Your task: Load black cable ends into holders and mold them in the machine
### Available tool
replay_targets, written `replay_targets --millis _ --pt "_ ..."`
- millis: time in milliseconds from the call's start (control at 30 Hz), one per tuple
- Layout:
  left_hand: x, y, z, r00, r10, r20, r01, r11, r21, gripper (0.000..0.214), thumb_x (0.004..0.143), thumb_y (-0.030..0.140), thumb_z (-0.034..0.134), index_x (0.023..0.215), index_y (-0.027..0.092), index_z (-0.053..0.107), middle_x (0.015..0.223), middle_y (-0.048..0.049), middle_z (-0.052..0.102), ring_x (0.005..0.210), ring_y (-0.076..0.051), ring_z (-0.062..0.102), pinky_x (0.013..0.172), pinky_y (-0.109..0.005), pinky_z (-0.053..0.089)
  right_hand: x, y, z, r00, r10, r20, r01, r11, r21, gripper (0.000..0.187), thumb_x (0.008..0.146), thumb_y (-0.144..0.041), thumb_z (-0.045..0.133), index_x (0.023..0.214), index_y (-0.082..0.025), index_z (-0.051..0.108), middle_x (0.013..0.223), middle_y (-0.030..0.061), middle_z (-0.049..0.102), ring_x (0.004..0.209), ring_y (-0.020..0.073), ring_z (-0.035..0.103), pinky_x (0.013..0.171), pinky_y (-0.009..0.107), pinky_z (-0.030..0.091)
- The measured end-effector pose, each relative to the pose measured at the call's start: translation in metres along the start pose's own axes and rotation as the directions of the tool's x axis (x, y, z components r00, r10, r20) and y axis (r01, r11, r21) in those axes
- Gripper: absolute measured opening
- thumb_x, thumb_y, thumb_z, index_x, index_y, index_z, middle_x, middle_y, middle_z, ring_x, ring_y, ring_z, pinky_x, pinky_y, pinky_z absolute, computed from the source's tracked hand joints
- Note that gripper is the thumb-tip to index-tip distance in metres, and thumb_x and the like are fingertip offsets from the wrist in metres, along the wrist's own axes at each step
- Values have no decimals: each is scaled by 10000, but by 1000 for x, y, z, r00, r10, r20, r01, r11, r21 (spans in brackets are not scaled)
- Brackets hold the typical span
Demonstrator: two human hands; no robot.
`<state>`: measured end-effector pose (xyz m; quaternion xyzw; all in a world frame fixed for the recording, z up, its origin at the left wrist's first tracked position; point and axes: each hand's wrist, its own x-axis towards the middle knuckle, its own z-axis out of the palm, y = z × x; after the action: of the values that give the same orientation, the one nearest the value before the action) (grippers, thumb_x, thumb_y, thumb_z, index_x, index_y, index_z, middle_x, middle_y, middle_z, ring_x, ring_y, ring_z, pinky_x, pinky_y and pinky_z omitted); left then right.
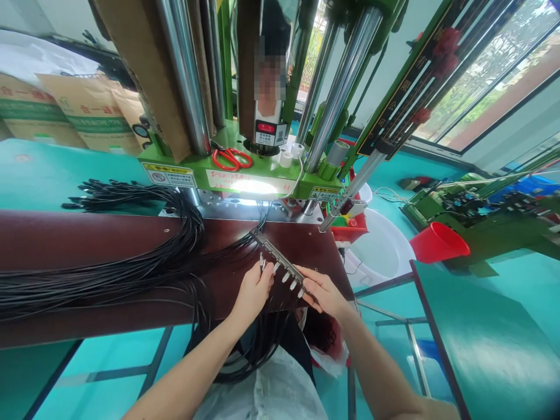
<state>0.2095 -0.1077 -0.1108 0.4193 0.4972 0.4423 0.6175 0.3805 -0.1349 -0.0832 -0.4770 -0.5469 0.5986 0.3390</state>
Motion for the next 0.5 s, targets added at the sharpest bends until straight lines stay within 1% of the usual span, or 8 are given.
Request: replay_targets --millis 100,167,333,500 --pt "0 2 0 999 -25 48 26 1000 -16 301 742 472 454 654 195 375 435 112 264 337 -31 213 335 -153 175 0 -1 1 1000 17 -9 -17 1000 5 479 841 -413 466 1252 -168 461 518 -67 387 358 18 300 298 141 219" --pt "0 0 0 1000 8 27 -8 1000 21 293 736 466 460 656 191 398 431 105 286 337 -37 235 340 -162 192 0 -1 2 1000 14 -18 -13 1000 6 481 839 -413 468 1254 -171 459 520 -66 389 360 17 294 300 142 225" --pt "0 -5 -1 993 94 -68 -85 989 124 283 728 463 466 679 184 465 453 69 393 364 -64 327 359 -187 247 0 3 1 1000 -15 -16 15 1000 1 463 848 -398 456 1249 -167 465 501 -68 375 360 25 299 291 140 203" --pt "0 -6 -1 990 126 -57 -116 981 153 285 739 461 463 677 183 475 475 57 437 385 -74 363 382 -194 275 -1 0 3 1000 -15 -24 15 1000 7 460 847 -393 456 1243 -159 472 492 -69 367 362 26 290 300 143 211"
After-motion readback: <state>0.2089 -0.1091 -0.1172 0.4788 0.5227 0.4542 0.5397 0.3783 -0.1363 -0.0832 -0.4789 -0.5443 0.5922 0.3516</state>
